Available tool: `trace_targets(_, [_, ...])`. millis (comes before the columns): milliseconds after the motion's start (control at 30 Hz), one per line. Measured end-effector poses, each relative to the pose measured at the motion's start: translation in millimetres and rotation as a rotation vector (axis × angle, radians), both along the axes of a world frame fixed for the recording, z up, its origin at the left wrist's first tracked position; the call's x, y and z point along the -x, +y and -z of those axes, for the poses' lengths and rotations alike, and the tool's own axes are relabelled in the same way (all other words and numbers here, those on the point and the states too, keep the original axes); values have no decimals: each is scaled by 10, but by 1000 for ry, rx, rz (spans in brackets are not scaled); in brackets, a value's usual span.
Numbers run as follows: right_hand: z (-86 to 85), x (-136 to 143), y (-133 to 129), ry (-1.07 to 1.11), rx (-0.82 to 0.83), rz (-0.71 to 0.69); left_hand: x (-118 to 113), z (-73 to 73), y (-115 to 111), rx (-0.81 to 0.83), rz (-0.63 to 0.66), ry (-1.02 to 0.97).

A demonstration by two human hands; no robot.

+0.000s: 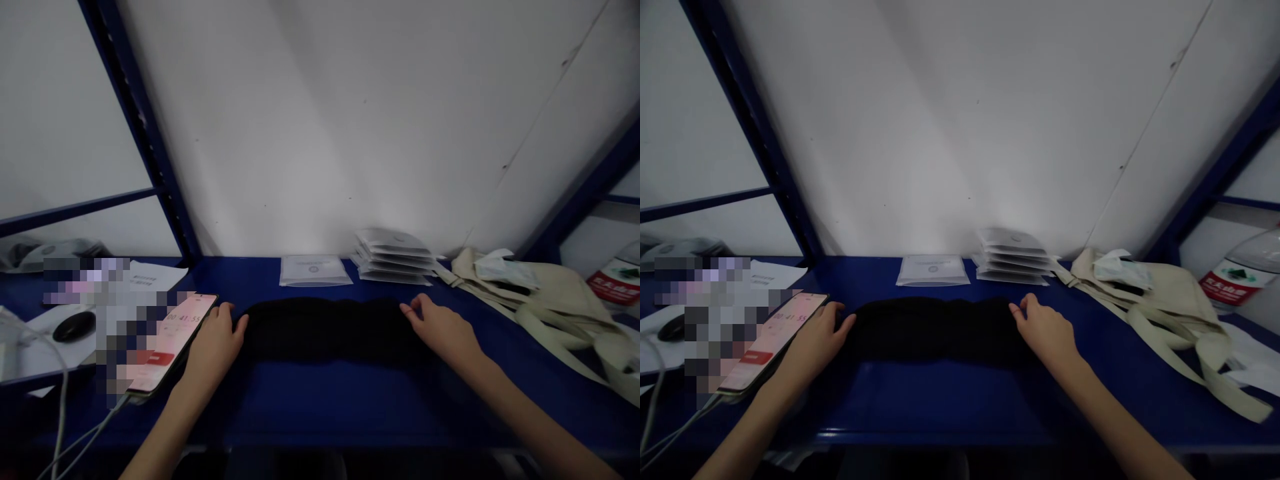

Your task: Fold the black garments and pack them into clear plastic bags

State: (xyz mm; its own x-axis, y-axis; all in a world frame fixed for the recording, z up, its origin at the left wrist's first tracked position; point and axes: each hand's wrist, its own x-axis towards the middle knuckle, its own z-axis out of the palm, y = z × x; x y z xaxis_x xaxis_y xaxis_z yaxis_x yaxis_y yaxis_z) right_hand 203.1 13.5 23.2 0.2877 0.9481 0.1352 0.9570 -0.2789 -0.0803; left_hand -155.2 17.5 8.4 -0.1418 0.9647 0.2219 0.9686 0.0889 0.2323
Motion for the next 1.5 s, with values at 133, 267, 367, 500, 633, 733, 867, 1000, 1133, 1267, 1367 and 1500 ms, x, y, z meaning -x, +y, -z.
trace_targets(133, [-121, 261, -29, -20, -142, -144, -130, -63, -219, 51, -45, 194])
trace_targets(267, [-160, 356, 107, 42, -153, -313, -214, -102, -302, 134, -81, 282])
trace_targets(367, [-213, 187, 320, 233, 43, -388, -231, -93, -302, 169, -97, 295])
trace_targets(500, [-375, -142, 533, 499, 248, -358, -222, -45, -288, 184, -120, 295])
trace_targets(633, [-558, -162, 449, 630, 265, -295, -182, -9, -262, 208, -114, 234])
trace_targets(733, [-647, 34, 293, 710, 339, -451, -124, -6, -231, 242, -101, 146])
trace_targets(867, [-709, 341, 153, 753, 488, -801, -21, -9, -189, 237, -79, -16])
trace_targets(1000, [-748, 539, 128, 838, 585, -995, 78, 39, -166, 203, -73, -228])
trace_targets(1133, [-720, 477, 237, 1007, 298, -939, 147, 165, -137, 42, -43, -457])
trace_targets(1267, [-529, 227, 432, 1016, 71, -659, 127, 200, -95, -148, -21, -653])
trace_targets(1367, [-340, 101, 534, 821, 175, -523, -2, 79, -74, -269, -11, -681])
trace_targets(1500, [-178, 82, 573, 637, 264, -497, -330, -175, -64, -385, 26, -624])
